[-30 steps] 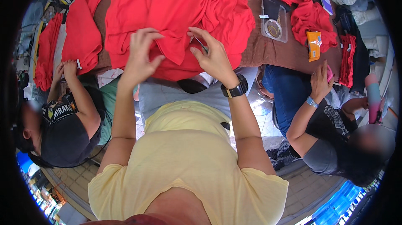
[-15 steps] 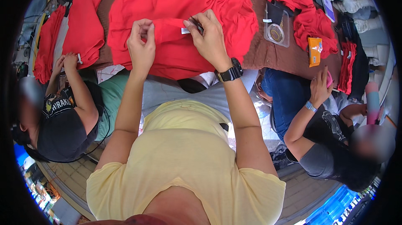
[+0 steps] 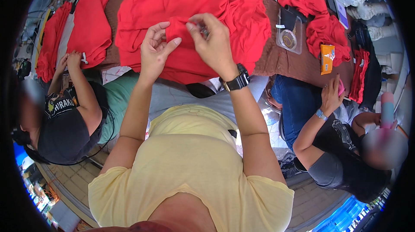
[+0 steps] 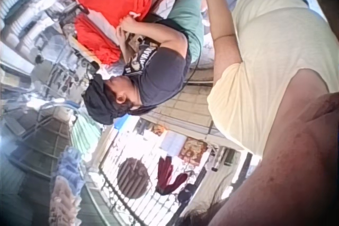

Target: The person trims excess threads from the collar area of red t-shirts using a small tool, then lifts and sets aside each garment.

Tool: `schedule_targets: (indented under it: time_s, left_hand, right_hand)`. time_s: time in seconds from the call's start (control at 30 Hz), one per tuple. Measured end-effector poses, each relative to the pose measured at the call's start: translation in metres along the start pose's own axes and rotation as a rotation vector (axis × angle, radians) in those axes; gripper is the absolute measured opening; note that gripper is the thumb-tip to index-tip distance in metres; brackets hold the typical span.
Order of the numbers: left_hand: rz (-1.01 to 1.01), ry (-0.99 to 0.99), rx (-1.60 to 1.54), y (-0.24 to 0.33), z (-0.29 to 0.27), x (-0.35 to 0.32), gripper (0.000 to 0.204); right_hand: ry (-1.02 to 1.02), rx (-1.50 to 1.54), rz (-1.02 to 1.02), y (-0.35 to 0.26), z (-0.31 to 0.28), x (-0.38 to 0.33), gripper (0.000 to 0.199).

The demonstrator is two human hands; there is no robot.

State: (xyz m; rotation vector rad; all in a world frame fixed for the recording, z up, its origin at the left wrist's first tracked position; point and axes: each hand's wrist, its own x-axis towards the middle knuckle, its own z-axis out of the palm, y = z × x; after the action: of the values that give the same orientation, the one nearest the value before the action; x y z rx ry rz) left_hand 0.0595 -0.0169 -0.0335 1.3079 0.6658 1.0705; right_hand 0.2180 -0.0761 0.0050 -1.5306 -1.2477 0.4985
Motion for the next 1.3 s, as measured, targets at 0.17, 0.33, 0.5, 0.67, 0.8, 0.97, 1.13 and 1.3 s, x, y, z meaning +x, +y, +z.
schedule_targets:
  time_s: [0.17,0.33,0.5,0.67,0.8,0.97,1.13,1.3]
  left_hand:
    - [-0.082,0.047,0.027,-0.009,-0.003,-0.006,0.018]
    - [-0.251,0.068,-0.129,-0.013,-0.004,-0.010,0.011]
    - [-0.335,-0.006,-0.373,-0.019,-0.008,-0.013,0.011]
    - [-0.351,-0.081,-0.335,-0.009,-0.006,-0.017,0.010]
    - [-0.331,-0.111,-0.322,0.000,-0.001,-0.019,0.010]
    - [-0.262,-0.069,-0.267,-0.001,0.007,-0.023,0.008]
    - [-0.201,-0.040,-0.191,0.000,0.012,-0.024,0.006]
    - [-0.179,-0.022,-0.136,-0.003,0.011,-0.026,0.005]
  right_hand:
    - [0.015,0.074,-0.035,0.010,0.020,-0.018,0.014]
    - [0.030,0.186,0.114,0.005,0.025,-0.037,0.015]
    - [-0.184,0.439,0.453,-0.009,0.023,-0.055,0.043]
    - [-0.225,0.433,0.483,-0.012,0.026,-0.056,0.054]
    - [-0.200,0.511,0.549,-0.015,0.025,-0.055,0.055]
    - [-0.166,0.558,0.521,-0.013,0.024,-0.052,0.054]
    - [-0.143,0.556,0.540,-0.006,0.027,-0.051,0.052]
    - [-0.177,0.644,0.592,-0.002,0.025,-0.049,0.049]
